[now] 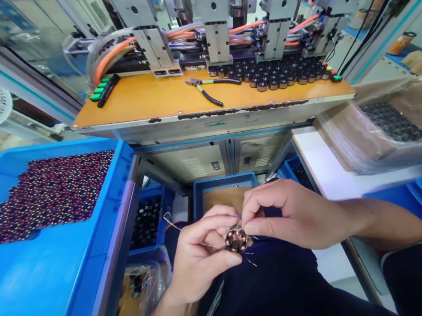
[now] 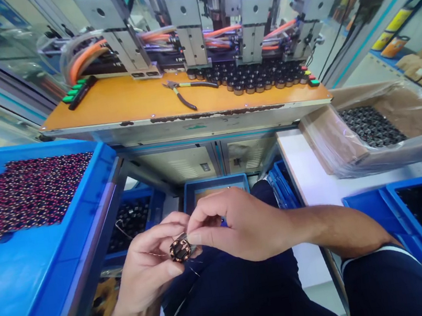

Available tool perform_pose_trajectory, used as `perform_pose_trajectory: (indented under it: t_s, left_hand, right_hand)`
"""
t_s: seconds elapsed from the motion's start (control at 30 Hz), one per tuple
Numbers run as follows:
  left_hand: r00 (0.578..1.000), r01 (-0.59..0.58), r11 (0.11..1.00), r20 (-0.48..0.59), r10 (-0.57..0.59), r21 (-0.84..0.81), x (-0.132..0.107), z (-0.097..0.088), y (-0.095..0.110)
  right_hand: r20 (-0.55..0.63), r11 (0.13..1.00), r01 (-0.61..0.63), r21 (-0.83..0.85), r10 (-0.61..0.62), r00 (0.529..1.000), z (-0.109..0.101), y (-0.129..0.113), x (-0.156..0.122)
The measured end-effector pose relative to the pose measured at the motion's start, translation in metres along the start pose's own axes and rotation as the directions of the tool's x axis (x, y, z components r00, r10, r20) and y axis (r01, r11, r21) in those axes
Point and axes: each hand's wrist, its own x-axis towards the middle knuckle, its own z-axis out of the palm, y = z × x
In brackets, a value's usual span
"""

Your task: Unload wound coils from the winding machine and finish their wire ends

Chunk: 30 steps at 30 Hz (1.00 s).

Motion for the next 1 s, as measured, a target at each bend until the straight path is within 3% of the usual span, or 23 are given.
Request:
perform_pose_trajectory:
  t_s: [0.67,1.0]
  left_hand:
    - [1.0,-0.031,0.998,-0.005,0.031,-0.055,0.0047,0.0007,-0.001]
    - [0.998,-0.065,0.998,0.006,0.065,-0.005,0.0044,0.0011,-0.0012]
  right_hand:
    - [-0.013,0.999,0.004,-0.034,-0.004,1.0,-0.0003,-0.0018,-0.0038]
    - [-0.012,0.999,0.028,-0.032,-0.028,1.0,0.0047,0.0008,-0.0077]
